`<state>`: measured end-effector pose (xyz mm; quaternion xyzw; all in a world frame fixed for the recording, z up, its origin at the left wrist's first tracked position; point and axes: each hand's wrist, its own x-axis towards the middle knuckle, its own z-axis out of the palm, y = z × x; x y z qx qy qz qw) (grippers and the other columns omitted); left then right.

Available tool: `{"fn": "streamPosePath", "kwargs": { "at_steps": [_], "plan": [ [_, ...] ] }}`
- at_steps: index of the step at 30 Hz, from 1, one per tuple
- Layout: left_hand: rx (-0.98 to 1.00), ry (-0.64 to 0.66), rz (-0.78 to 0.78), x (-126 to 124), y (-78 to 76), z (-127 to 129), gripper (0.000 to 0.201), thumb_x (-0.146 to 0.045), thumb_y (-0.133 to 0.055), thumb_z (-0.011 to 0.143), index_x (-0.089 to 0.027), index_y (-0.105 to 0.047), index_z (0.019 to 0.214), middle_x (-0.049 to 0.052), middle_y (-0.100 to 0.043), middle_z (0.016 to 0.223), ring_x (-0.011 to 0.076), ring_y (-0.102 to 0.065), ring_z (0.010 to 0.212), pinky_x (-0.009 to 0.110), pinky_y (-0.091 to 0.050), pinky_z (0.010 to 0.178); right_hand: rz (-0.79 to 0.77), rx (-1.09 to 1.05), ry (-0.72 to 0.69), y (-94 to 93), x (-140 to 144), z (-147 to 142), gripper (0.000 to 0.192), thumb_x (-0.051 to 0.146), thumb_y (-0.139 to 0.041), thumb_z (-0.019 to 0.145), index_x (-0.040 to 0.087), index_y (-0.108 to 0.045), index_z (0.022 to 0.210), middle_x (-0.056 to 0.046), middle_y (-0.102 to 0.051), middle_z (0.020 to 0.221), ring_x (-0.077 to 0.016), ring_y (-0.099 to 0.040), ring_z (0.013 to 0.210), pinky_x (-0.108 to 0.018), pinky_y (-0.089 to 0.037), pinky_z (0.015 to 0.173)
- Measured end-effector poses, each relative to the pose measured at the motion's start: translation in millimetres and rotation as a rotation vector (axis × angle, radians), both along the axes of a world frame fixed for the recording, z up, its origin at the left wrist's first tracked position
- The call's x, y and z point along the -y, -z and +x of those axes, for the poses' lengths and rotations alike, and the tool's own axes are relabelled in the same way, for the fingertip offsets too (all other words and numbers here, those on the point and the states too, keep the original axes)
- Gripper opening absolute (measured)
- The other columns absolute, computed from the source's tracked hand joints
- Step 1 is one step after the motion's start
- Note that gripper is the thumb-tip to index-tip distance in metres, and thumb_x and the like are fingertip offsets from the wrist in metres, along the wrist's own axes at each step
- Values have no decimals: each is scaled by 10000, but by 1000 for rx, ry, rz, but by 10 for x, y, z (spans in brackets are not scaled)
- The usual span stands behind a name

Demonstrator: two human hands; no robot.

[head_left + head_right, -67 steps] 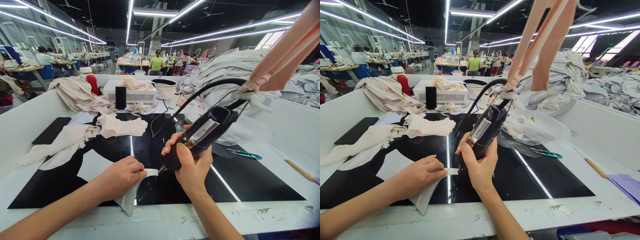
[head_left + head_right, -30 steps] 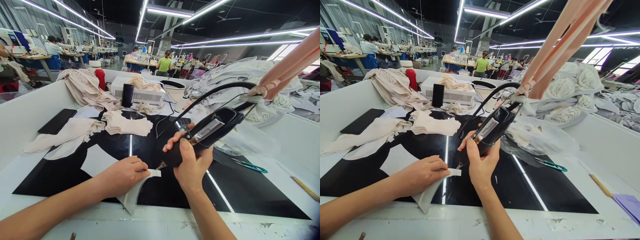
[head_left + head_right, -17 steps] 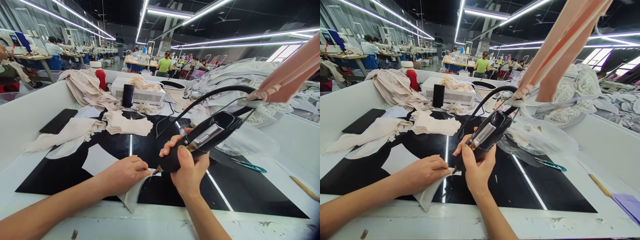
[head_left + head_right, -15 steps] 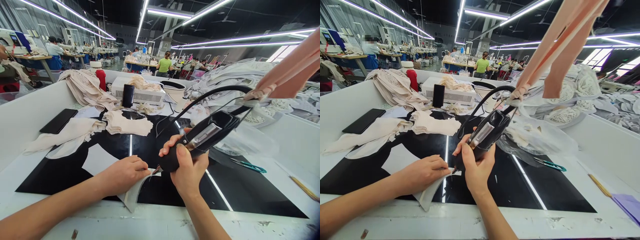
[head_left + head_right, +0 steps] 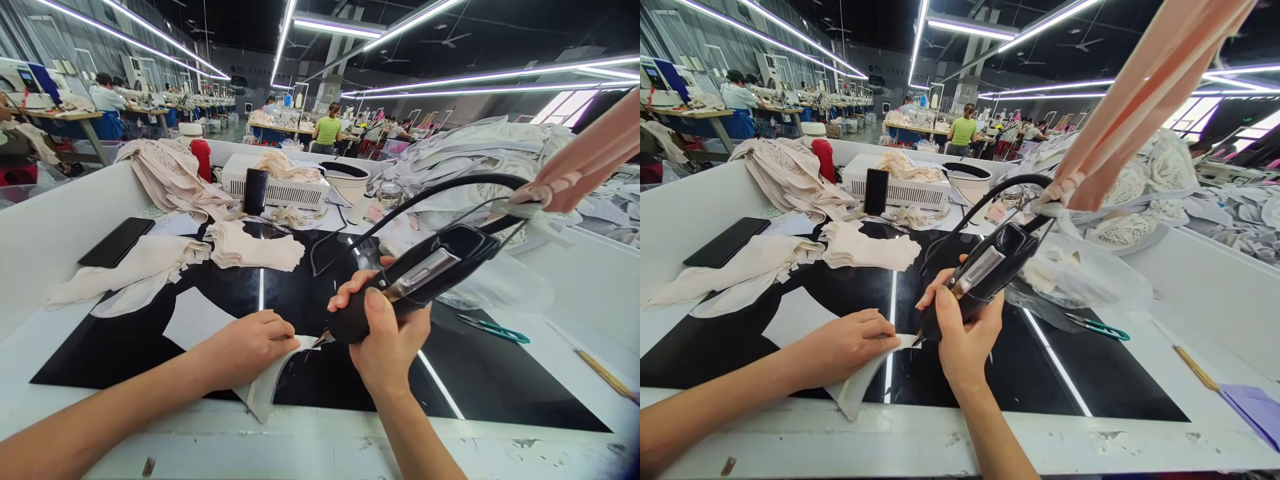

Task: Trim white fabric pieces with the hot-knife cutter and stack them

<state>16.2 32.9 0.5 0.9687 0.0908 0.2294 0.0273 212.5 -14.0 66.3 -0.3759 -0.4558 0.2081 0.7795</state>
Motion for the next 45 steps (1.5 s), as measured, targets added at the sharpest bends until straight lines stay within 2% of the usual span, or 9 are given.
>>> {"fn": "streamPosePath", "kwargs": {
  "at_steps": [5, 9, 12, 16, 27, 33, 37, 43, 45],
  "plan": [
    [32, -17, 34, 44, -61, -16, 279, -7, -572, 1036, -106, -649, 1285, 121, -717, 1148, 231, -696, 1025, 358, -613, 977, -21, -1, 1, -8, 19, -12, 320, 305, -817, 890, 286, -636, 1154, 65, -691, 808, -128, -660, 562, -280, -600, 529],
    [-20, -151, 29, 206, -93, -55, 486, 108, -494, 901, -134, -555, 1318, 147, -672, 1266, 263, -680, 1130, 381, -614, 985, -23, 4, -3, -7, 71, -32, 324, 278, -811, 889, 287, -636, 1161, 67, -693, 806, -130, -660, 558, -286, -604, 531],
    [-100, -245, -56, 341, -75, -90, 505, 121, -473, 837, -183, -534, 1235, 117, -661, 1236, 256, -681, 1059, 367, -622, 916, -8, 12, 1, -3, 133, -51, 340, 300, -830, 893, 297, -645, 1177, 63, -700, 817, -136, -665, 563, -295, -609, 539],
    [-136, -324, -180, 413, -58, -137, 438, 108, -481, 858, -219, -515, 1146, 60, -646, 1111, 232, -669, 966, 340, -611, 873, -14, 26, -1, -1, 215, -78, 371, 377, -865, 896, 315, -656, 1197, 54, -708, 826, -152, -670, 574, -312, -607, 543],
    [-147, -255, -221, 322, -86, -212, 379, 79, -502, 874, -224, -514, 1103, 71, -658, 1141, 243, -672, 1037, 363, -607, 936, -1, -40, -6, -18, 302, -212, 393, 367, -897, 877, 306, -664, 1187, 55, -732, 810, -131, -682, 560, -278, -615, 538],
    [-192, -273, -225, 304, -103, -222, 352, 102, -502, 865, -205, -549, 1030, 94, -686, 1166, 250, -692, 1038, 354, -636, 877, -14, -39, -31, -30, 346, -265, 380, 274, -869, 886, 303, -649, 1195, 59, -738, 832, -130, -678, 558, -282, -614, 529],
    [-276, -304, -202, 311, -156, -227, 307, 89, -552, 880, -195, -586, 992, 95, -715, 1172, 241, -713, 1019, 330, -650, 849, -31, -52, -28, -36, 375, -290, 431, 318, -900, 871, 292, -629, 1205, 57, -740, 827, -137, -679, 566, -286, -617, 533],
    [-372, -373, -70, 417, -206, -181, 308, 63, -580, 955, -177, -662, 1131, 79, -746, 1128, 228, -754, 963, 306, -654, 788, -30, -60, -53, -46, 392, -325, 434, 399, -910, 886, 286, -622, 1190, 45, -744, 825, -120, -637, 519, -263, -563, 471],
    [-347, -362, 4, 476, -206, -159, 241, -60, -675, 1011, -169, -671, 1226, 88, -753, 1114, 248, -766, 967, 331, -663, 796, -27, -56, -48, -41, 384, -328, 436, 407, -910, 887, 287, -625, 1193, 43, -744, 826, -124, -647, 533, -258, -557, 465]
  ]
}}
